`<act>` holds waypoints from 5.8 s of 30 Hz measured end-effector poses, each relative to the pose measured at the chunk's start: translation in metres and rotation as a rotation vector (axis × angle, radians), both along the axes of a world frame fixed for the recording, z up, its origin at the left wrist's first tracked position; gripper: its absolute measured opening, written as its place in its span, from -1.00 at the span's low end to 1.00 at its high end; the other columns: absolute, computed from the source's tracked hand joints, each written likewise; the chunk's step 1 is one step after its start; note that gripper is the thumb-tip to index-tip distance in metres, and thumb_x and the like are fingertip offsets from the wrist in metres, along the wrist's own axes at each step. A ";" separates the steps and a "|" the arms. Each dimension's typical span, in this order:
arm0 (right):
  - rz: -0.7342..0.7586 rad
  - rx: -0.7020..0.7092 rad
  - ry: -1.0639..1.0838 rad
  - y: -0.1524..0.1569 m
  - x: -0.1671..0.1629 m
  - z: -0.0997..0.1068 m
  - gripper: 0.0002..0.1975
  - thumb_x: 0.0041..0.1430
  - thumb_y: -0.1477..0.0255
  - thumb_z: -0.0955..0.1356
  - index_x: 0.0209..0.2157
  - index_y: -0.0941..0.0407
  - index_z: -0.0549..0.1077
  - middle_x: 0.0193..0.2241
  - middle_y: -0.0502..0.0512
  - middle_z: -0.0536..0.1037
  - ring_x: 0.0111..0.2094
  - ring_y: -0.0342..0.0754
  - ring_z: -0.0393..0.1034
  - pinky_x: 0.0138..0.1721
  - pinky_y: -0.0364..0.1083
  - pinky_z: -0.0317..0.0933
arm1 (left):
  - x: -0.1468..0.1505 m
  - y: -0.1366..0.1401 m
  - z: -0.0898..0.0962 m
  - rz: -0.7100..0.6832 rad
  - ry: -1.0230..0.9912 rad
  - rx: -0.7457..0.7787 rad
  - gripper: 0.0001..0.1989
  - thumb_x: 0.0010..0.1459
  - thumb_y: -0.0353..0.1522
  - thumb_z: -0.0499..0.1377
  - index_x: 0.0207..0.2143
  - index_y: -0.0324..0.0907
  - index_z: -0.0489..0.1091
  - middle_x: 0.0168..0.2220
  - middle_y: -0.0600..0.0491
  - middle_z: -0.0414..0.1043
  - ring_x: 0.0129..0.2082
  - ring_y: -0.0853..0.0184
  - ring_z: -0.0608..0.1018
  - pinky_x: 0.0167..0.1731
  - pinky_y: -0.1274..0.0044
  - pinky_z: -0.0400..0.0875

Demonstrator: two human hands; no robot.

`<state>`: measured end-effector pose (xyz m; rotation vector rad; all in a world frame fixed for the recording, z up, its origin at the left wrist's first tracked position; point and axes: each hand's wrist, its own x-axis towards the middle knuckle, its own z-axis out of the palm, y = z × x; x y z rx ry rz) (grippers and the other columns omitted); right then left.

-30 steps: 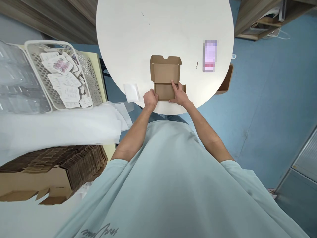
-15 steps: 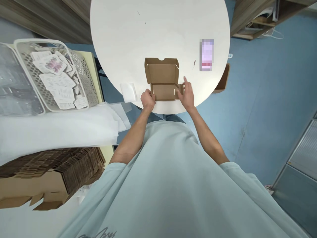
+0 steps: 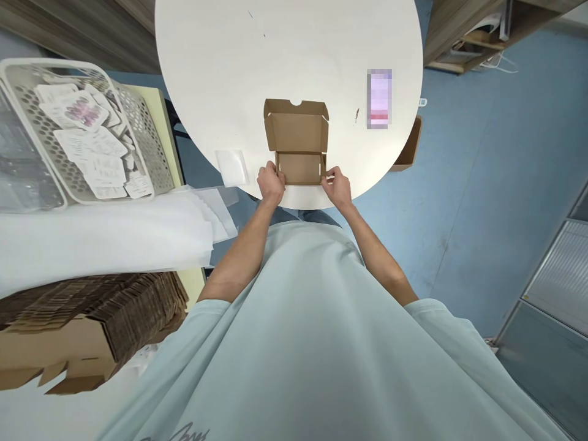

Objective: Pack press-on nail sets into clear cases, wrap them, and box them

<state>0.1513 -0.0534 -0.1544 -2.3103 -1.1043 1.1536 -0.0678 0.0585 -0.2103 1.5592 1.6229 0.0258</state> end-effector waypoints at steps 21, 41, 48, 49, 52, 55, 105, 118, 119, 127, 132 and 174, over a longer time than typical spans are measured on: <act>0.313 -0.329 -0.378 0.043 -0.015 0.009 -0.67 0.65 0.45 0.20 0.07 0.22 0.58 0.02 0.50 0.73 0.04 0.37 0.67 0.04 0.15 0.46 | 0.008 -0.007 0.031 0.033 0.131 -0.019 -0.80 0.44 -0.51 0.17 -0.04 -0.09 0.52 -0.07 -0.18 0.59 0.06 -0.14 0.68 0.23 0.05 0.55; 0.085 -0.115 -0.221 0.012 0.015 0.034 -0.67 0.69 0.14 0.30 -0.10 0.05 0.55 -0.10 0.24 0.79 -0.10 0.21 0.66 0.00 0.11 0.46 | -0.098 0.041 0.035 0.484 0.118 0.195 -0.72 0.35 -0.35 0.40 0.00 -0.07 0.40 0.16 -0.18 0.54 0.33 -0.05 0.57 0.54 0.08 0.36; 0.046 -0.117 -0.207 0.001 0.015 0.048 -0.68 0.68 0.15 0.31 -0.10 0.04 0.57 -0.06 0.24 0.79 -0.07 0.21 0.69 -0.01 0.10 0.45 | -0.118 0.060 0.020 0.426 0.231 0.055 -0.52 0.20 -0.33 0.53 -0.30 -0.02 0.20 0.03 -0.16 0.50 0.29 -0.08 0.55 0.55 0.05 0.33; 0.044 -0.116 -0.204 0.001 0.014 0.049 -0.68 0.67 0.15 0.31 -0.10 0.04 0.57 -0.06 0.24 0.79 -0.08 0.21 0.69 -0.01 0.09 0.45 | -0.118 0.061 0.021 0.420 0.240 0.064 -0.50 0.17 -0.33 0.55 -0.32 -0.01 0.19 0.02 -0.14 0.49 0.28 -0.08 0.55 0.54 0.05 0.33; 0.043 -0.098 -0.197 0.000 0.010 0.051 -0.67 0.66 0.16 0.31 -0.11 0.04 0.59 -0.07 0.23 0.80 -0.09 0.19 0.68 -0.02 0.08 0.45 | -0.116 0.061 0.029 0.408 0.242 0.078 -0.46 0.09 -0.34 0.58 -0.33 -0.01 0.18 -0.09 -0.04 0.46 0.21 -0.04 0.57 0.50 0.07 0.39; 0.051 -0.073 -0.176 0.002 0.003 0.053 -0.66 0.66 0.16 0.30 -0.11 0.04 0.60 -0.07 0.21 0.81 -0.11 0.16 0.66 -0.05 0.04 0.43 | -0.108 0.060 0.038 0.422 0.175 0.092 -0.47 0.05 -0.39 0.56 -0.29 -0.01 0.19 -0.21 0.08 0.40 0.09 0.05 0.61 0.39 0.13 0.50; 0.296 -0.288 -0.165 0.069 -0.043 0.003 -0.68 0.69 0.39 0.28 -0.02 0.19 0.67 0.01 0.45 0.76 0.05 0.28 0.67 0.15 0.14 0.49 | 0.042 -0.010 0.047 0.070 -0.064 -0.051 -0.86 0.41 -0.46 0.25 -0.25 -0.06 0.49 0.04 -0.24 0.63 0.13 -0.21 0.66 0.27 0.03 0.46; 0.038 0.088 -0.254 0.050 0.021 0.054 -0.29 0.71 -0.14 0.08 0.39 0.07 0.47 0.22 0.44 0.62 0.29 0.34 0.54 0.26 0.30 0.48 | 0.001 0.049 0.065 0.252 -0.294 0.251 -0.40 0.37 -0.11 0.49 0.34 0.00 0.43 0.37 -0.19 0.45 0.42 -0.13 0.56 0.47 0.13 0.47; 0.030 0.135 -0.248 0.053 0.030 0.050 -0.21 0.68 -0.21 0.08 0.46 0.08 0.42 0.29 0.47 0.57 0.34 0.35 0.51 0.28 0.32 0.48 | 0.001 0.061 0.059 0.261 -0.338 0.242 -0.30 0.33 -0.10 0.51 0.41 0.02 0.38 0.41 -0.20 0.43 0.47 -0.15 0.52 0.49 0.10 0.44; 0.051 0.167 0.034 0.099 0.053 0.004 -0.03 0.58 -0.34 0.18 0.62 0.08 0.27 0.39 0.46 0.60 0.27 0.33 0.63 0.33 0.33 0.53 | 0.020 0.104 0.028 0.193 -0.474 0.088 -0.15 0.36 -0.10 0.49 0.56 -0.07 0.31 0.33 -0.22 0.58 0.40 -0.19 0.64 0.48 -0.06 0.42; 0.092 0.270 0.070 0.111 0.057 0.006 -0.01 0.52 -0.40 0.18 0.65 -0.04 0.25 0.35 0.38 0.65 0.24 0.32 0.67 0.33 0.30 0.54 | 0.021 0.106 0.040 0.071 -0.564 0.132 -0.23 0.35 -0.01 0.49 0.49 0.00 0.41 0.26 -0.18 0.66 0.39 -0.12 0.66 0.48 0.03 0.48; 0.141 0.110 -0.068 0.021 0.004 -0.033 -0.39 0.68 0.24 0.20 0.63 0.01 0.18 0.56 0.38 0.39 0.50 0.24 0.43 0.46 0.33 0.48 | 0.012 -0.013 -0.010 0.029 -0.309 0.176 -0.26 0.49 -0.13 0.33 0.59 -0.07 0.26 0.51 -0.29 0.41 0.55 -0.16 0.48 0.55 0.06 0.42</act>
